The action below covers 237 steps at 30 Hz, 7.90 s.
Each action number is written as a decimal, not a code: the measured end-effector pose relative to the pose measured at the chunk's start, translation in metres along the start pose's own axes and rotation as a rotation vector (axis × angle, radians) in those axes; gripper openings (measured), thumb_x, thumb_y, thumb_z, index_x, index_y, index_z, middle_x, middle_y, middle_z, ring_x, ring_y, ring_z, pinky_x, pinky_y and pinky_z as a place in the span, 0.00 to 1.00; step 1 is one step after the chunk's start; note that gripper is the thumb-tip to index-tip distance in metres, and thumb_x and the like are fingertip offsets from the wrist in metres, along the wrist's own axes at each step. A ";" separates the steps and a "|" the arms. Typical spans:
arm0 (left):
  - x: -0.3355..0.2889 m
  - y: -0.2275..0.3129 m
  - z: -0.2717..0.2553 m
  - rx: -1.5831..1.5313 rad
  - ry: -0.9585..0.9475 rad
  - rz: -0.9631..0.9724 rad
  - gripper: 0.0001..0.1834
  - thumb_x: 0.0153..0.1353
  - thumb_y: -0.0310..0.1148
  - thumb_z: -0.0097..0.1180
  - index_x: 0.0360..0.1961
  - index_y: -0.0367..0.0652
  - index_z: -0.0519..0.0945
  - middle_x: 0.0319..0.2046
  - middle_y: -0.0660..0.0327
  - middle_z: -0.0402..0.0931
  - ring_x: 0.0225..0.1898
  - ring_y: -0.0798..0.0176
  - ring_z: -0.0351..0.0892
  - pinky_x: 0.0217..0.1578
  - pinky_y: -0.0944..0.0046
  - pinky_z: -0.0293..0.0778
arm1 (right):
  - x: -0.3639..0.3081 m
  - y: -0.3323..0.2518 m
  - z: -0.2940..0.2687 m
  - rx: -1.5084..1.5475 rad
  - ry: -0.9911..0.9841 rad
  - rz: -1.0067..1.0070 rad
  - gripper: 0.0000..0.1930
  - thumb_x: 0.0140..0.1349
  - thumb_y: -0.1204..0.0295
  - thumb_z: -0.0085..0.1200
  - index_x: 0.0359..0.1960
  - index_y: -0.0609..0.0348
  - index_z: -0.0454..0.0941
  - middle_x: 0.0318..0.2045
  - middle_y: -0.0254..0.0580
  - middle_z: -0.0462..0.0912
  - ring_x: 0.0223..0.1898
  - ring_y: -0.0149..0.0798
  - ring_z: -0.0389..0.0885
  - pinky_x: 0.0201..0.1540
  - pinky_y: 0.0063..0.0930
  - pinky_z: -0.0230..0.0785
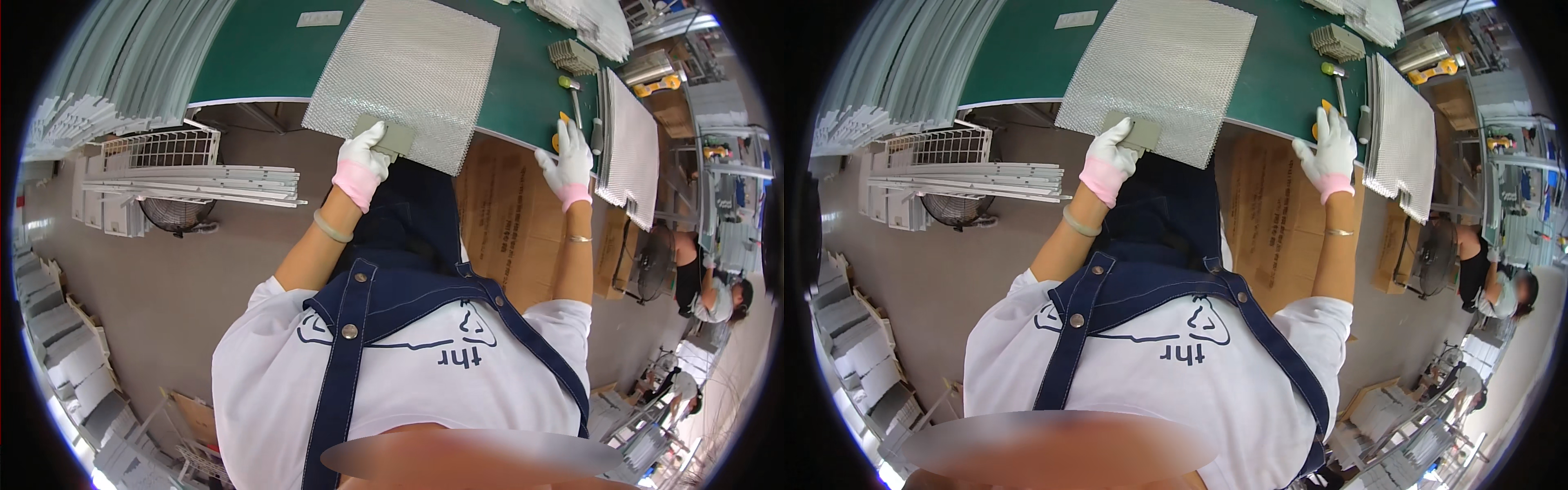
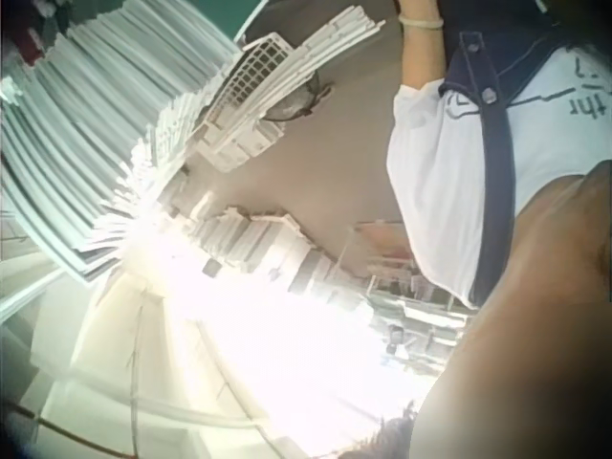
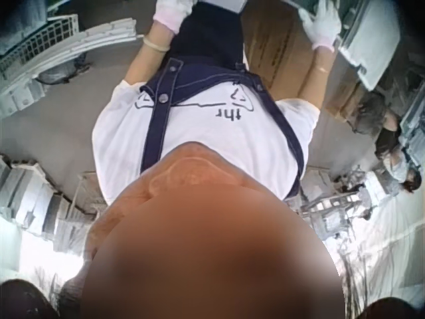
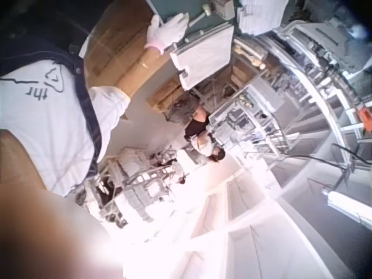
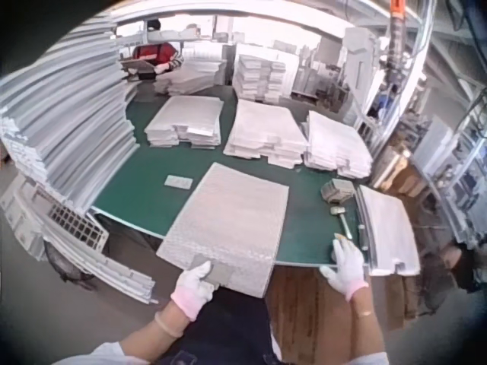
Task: The worker is assembling metal air filters by fitting metal mesh into frames and using a plastic scraper to secure the edges.
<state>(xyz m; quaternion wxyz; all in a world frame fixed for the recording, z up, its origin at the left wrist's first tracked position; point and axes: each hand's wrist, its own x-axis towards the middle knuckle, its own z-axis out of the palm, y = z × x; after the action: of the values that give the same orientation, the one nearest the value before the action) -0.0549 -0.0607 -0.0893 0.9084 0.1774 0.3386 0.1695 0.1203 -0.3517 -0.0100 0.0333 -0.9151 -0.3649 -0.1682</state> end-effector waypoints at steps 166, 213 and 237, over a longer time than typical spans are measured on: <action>-0.135 0.094 0.043 1.361 -0.237 1.689 0.14 0.31 0.38 0.60 0.24 0.51 0.75 0.32 0.62 0.71 0.45 0.55 0.68 0.43 0.45 0.63 | 0.015 -0.277 0.011 1.827 -0.271 -0.034 0.21 0.64 0.65 0.42 0.53 0.66 0.60 0.50 0.53 0.69 0.50 0.44 0.70 0.55 0.36 0.60; -0.114 0.095 0.004 1.116 -0.268 0.119 0.12 0.59 0.32 0.49 0.41 0.41 0.64 0.16 0.62 0.67 0.08 0.76 0.55 0.06 0.75 0.55 | 0.092 -0.058 0.017 2.267 -0.199 0.665 0.13 0.61 0.59 0.46 0.33 0.56 0.67 0.20 0.35 0.70 0.17 0.30 0.66 0.19 0.24 0.63; 0.012 -0.102 0.084 0.217 -0.312 -0.221 0.14 0.58 0.39 0.51 0.36 0.37 0.73 0.31 0.56 0.74 0.32 0.60 0.74 0.36 0.61 0.71 | -0.007 -0.121 -0.010 1.479 -0.028 0.677 0.20 0.62 0.69 0.40 0.53 0.69 0.64 0.19 0.35 0.74 0.15 0.22 0.67 0.18 0.15 0.62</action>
<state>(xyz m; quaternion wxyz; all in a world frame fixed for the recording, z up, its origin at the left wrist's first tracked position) 0.0295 -0.1625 -0.0805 0.9384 0.2599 0.2276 0.0019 0.0303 -0.2692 -0.0105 0.6737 -0.7192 -0.0854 0.1470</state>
